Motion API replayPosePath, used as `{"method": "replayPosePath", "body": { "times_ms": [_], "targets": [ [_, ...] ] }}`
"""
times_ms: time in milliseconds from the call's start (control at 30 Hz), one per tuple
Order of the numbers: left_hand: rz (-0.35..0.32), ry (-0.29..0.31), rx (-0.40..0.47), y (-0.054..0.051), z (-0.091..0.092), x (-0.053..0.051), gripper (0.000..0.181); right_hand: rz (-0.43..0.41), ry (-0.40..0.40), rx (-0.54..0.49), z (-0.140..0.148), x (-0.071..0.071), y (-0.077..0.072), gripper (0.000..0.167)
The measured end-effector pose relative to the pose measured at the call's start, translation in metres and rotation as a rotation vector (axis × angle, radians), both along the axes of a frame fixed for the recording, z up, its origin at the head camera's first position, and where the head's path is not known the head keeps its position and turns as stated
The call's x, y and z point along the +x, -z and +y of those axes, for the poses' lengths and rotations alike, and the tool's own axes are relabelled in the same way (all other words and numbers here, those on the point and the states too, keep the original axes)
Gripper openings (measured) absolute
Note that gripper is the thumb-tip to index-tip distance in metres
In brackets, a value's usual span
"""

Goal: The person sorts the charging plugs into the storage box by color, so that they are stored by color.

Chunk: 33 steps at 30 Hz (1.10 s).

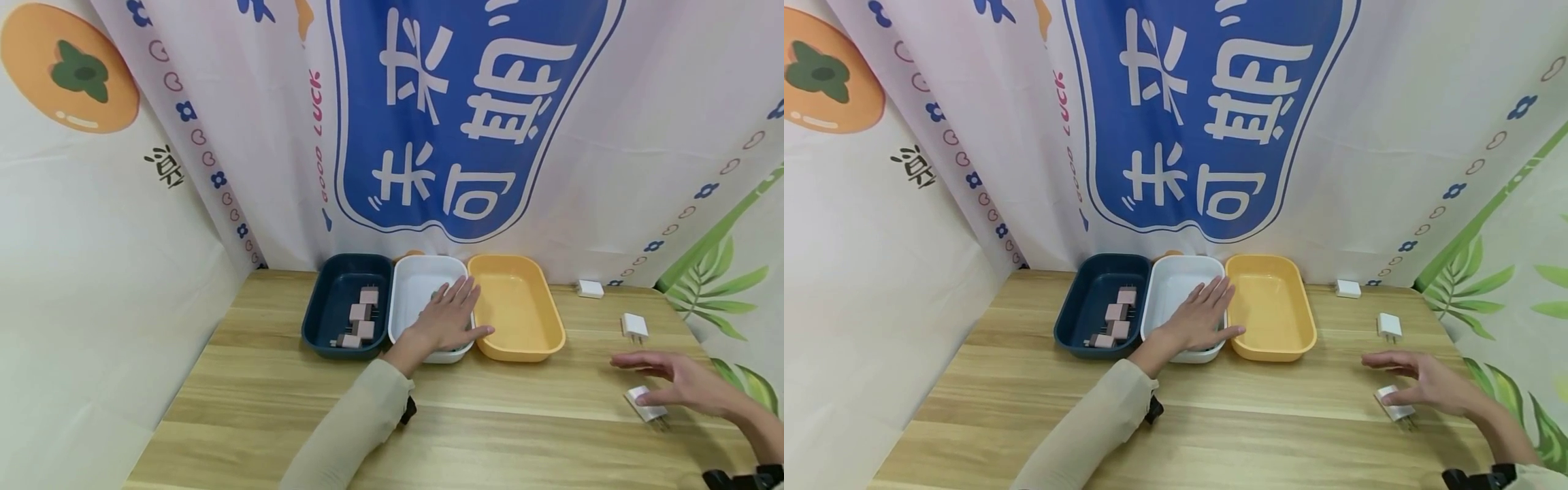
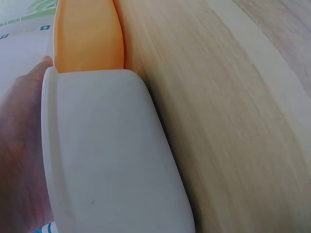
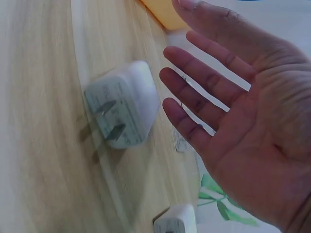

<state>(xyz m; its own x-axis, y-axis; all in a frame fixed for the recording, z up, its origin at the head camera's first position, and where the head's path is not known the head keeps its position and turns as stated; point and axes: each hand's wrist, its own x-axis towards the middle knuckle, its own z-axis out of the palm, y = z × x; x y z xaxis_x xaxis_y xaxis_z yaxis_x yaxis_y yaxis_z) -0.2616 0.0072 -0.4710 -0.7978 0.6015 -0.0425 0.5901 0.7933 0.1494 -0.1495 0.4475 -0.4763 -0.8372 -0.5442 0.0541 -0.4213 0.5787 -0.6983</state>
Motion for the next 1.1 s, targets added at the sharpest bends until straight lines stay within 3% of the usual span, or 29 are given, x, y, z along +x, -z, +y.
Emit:
{"method": "replayPosePath", "body": {
  "times_ms": [267, 633, 1100],
  "targets": [
    [0.008, -0.010, -0.024, -0.001, 0.005, 0.003, 0.093, -0.043, -0.035, -0.047, 0.013, 0.009, 0.008, 0.064],
    [0.009, -0.021, -0.044, 0.001, 0.011, 0.003, 0.095, 0.001, -0.063, -0.085, 0.021, 0.018, 0.020, 0.068],
    [-0.020, -0.045, -0.074, 0.005, 0.015, -0.001, 0.097, 0.042, -0.065, -0.052, 0.026, 0.022, 0.028, 0.064]
  ]
}}
